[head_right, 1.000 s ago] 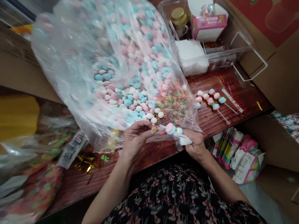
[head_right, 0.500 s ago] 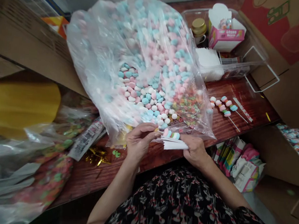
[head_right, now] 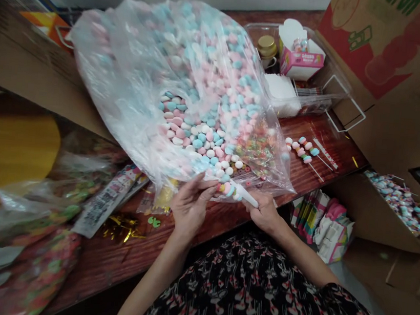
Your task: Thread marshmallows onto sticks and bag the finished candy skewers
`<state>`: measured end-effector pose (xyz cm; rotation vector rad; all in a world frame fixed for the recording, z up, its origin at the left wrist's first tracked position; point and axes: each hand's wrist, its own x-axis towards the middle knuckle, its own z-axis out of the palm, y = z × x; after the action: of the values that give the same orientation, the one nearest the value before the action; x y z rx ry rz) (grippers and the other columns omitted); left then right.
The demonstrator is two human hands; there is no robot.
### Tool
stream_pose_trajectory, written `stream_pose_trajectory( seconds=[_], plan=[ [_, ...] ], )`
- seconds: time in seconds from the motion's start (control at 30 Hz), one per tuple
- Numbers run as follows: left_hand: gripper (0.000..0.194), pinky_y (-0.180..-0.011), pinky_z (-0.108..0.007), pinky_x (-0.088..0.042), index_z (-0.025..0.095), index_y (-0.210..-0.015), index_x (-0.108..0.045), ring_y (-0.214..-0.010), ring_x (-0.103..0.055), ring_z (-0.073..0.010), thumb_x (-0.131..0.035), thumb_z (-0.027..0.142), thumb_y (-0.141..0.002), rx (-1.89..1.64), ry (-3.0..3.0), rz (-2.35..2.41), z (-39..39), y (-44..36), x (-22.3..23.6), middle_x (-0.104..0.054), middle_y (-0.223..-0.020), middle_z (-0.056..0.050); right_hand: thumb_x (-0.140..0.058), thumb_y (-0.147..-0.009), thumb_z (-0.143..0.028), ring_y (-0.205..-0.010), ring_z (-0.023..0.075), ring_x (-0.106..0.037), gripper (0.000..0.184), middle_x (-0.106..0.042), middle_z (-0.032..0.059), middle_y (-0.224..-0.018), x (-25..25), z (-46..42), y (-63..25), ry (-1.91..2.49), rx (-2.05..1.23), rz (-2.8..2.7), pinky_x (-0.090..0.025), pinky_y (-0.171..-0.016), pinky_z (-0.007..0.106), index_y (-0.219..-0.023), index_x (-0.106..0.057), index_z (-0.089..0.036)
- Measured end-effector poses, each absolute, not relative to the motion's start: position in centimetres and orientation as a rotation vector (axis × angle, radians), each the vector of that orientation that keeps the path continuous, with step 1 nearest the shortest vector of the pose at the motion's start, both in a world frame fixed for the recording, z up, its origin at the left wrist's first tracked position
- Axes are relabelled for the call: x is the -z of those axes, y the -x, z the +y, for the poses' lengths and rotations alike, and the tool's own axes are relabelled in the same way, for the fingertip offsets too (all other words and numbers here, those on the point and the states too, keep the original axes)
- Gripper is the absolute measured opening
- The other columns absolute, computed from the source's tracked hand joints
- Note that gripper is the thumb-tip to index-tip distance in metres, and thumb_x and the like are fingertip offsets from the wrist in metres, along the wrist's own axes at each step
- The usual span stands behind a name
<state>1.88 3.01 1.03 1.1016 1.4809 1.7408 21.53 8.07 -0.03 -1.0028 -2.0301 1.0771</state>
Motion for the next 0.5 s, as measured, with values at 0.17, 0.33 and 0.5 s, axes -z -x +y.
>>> stream_pose_trajectory(
  seconds=[0.17,0.33,0.5],
  plan=[
    [0.038,-0.06,-0.02,-0.052,0.023,-0.102,-0.075,-0.067,-0.065,-0.0106,-0.086,0.03,-0.066,-1.626,-0.589,1.135,3.4,-2.1,-1.8,-0.075,-0.089,-0.003,-0.055,-0.09,-0.017,-0.05,0.0092,-0.047,0.028,-0.054,-0.0033,-0.057,0.5,7.3,-20.8,0.835,-1.08,-1.987,-0.038,-0.053,0.022,-0.062,-0.057,-0.019],
    [0.012,-0.079,-0.029,-0.053,0.023,-0.08,-0.078,-0.083,-0.067,-0.0163,-0.079,0.033,-0.075,-1.595,-0.867,1.223,3.3,-2.8,-0.9,-0.075,-0.089,-0.003,-0.055,-0.089,-0.017,-0.049,0.01,-0.047,0.026,-0.053,-0.0033,-0.055,1.1,7.1,-21.1,0.838,-1.037,-2.011,-0.037,-0.052,0.023,-0.063,-0.059,-0.019],
    [0.011,-0.08,-0.029,-0.052,0.023,-0.085,-0.078,-0.082,-0.067,-0.0166,-0.072,0.032,-0.082,-1.507,-1.178,1.244,3.7,-4.4,-1.1,-0.075,-0.089,-0.004,-0.053,-0.088,-0.018,-0.049,0.01,-0.049,0.028,-0.054,-0.003,-0.055,1.4,7.1,-21.3,0.932,-1.038,-1.957,-0.039,-0.053,0.023,-0.061,-0.058,-0.019]
  ],
)
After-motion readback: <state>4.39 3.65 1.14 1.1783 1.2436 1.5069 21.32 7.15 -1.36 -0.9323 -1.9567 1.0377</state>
